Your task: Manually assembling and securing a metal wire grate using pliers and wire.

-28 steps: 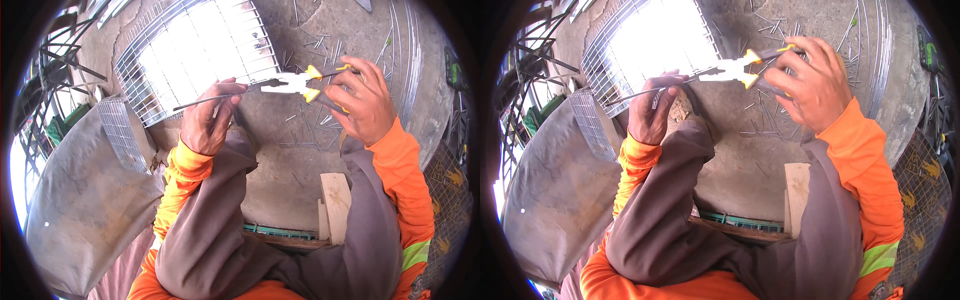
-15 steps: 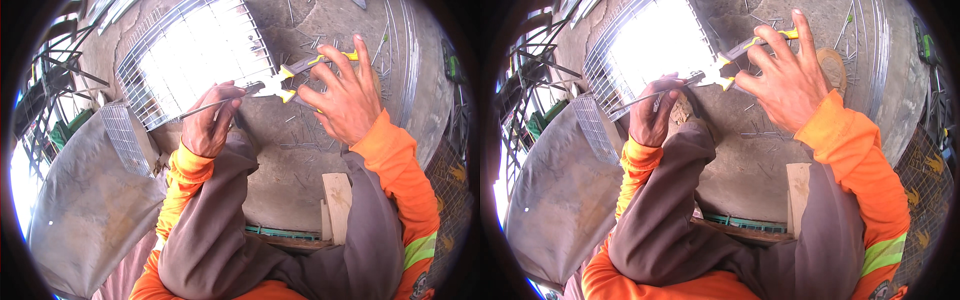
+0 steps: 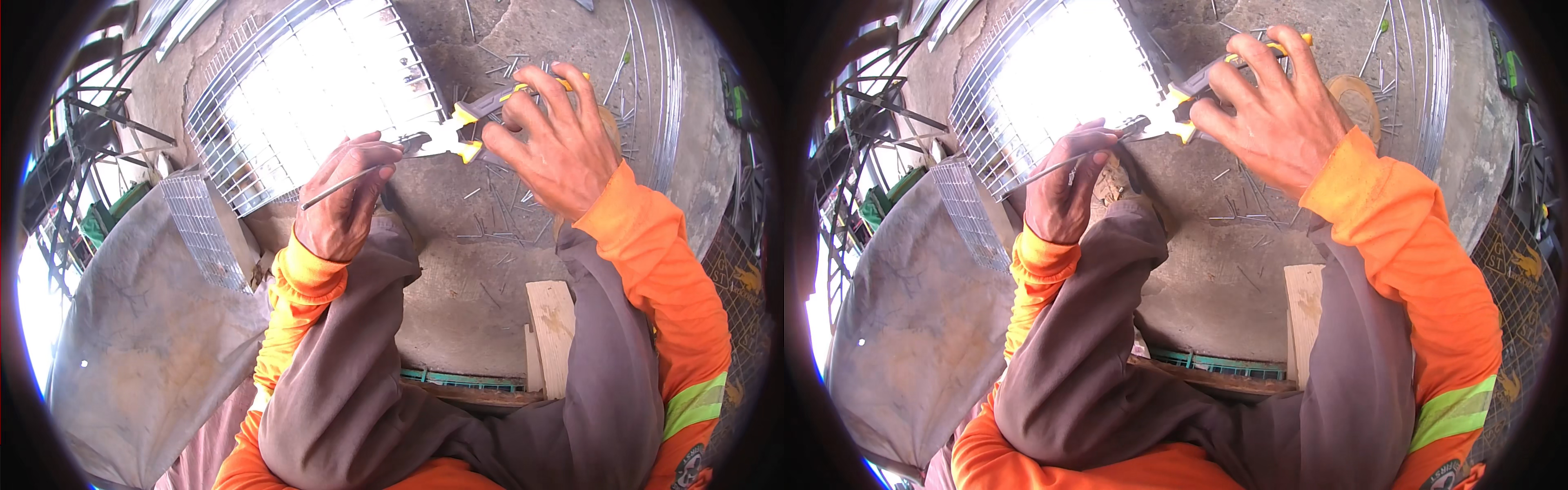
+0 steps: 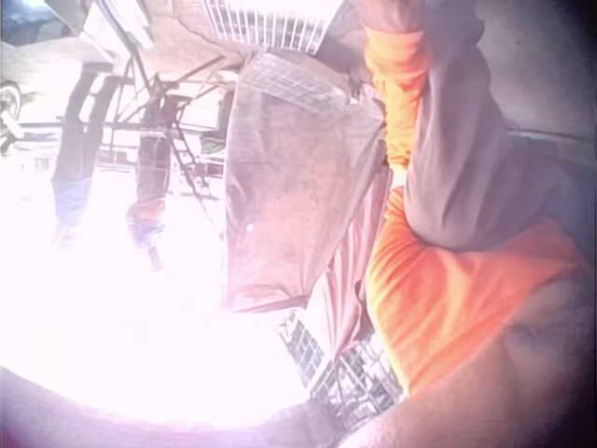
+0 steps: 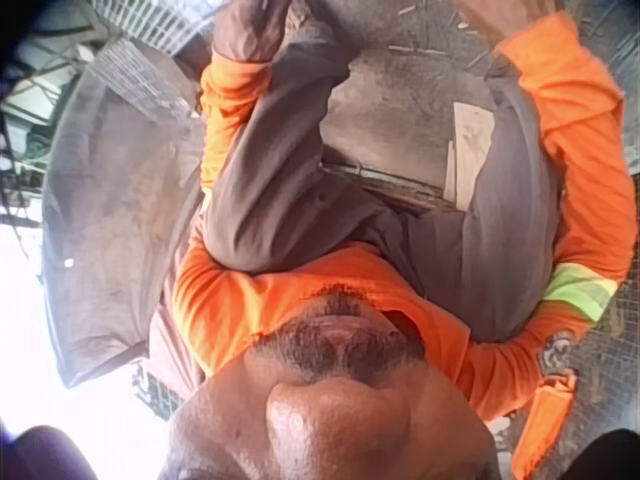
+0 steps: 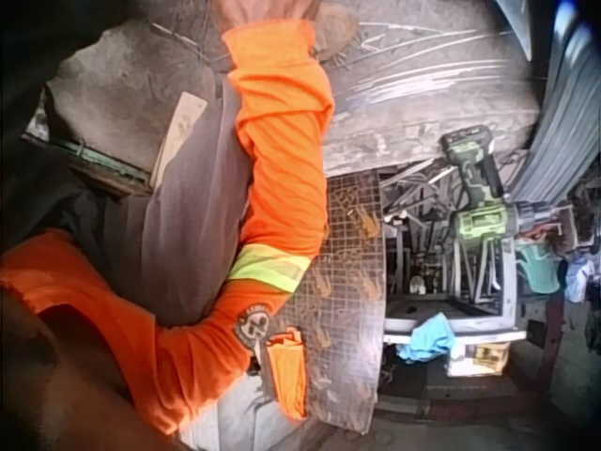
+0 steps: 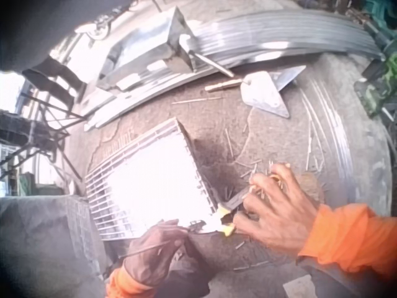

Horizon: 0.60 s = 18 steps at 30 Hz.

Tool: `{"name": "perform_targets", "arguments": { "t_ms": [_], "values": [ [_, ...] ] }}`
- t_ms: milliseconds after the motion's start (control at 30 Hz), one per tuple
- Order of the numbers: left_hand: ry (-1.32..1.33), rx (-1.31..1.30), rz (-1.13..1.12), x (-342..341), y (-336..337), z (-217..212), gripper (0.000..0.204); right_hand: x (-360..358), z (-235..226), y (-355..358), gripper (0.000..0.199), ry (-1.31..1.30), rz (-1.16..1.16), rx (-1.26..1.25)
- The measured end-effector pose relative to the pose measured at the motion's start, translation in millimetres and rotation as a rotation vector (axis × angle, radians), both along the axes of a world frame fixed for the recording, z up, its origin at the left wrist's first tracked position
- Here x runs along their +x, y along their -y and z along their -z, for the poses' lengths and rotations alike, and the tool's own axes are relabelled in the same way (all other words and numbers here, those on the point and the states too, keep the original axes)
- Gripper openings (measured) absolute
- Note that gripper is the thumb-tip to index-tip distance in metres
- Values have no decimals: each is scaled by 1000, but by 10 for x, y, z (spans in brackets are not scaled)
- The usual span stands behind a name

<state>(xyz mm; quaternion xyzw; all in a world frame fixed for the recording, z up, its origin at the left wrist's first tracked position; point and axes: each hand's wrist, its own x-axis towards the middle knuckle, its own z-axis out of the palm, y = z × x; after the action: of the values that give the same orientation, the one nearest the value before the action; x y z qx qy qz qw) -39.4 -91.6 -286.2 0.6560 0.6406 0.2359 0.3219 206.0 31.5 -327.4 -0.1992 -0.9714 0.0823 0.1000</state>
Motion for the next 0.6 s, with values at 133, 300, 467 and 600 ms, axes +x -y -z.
{"name": "perform_targets", "arguments": {
  "t_ms": [133, 300, 467, 600],
  "values": [
    [6, -7, -16, -3, -6, 16, 15, -40, -68, -88, 46, -45, -17, -24],
    [-18, -35, 58, -27, -64, -64, 15, -81, -88, -163, 66, 218, -15, 8],
    [-10, 7, 2, 9, -64, -97, 15, -113, -108, -251, 70, 266, -91, -2],
    [-30, 35, -4, -25, -75, -57, 15, -92, -117, -267, 73, 297, -102, -15]
  ]
}}
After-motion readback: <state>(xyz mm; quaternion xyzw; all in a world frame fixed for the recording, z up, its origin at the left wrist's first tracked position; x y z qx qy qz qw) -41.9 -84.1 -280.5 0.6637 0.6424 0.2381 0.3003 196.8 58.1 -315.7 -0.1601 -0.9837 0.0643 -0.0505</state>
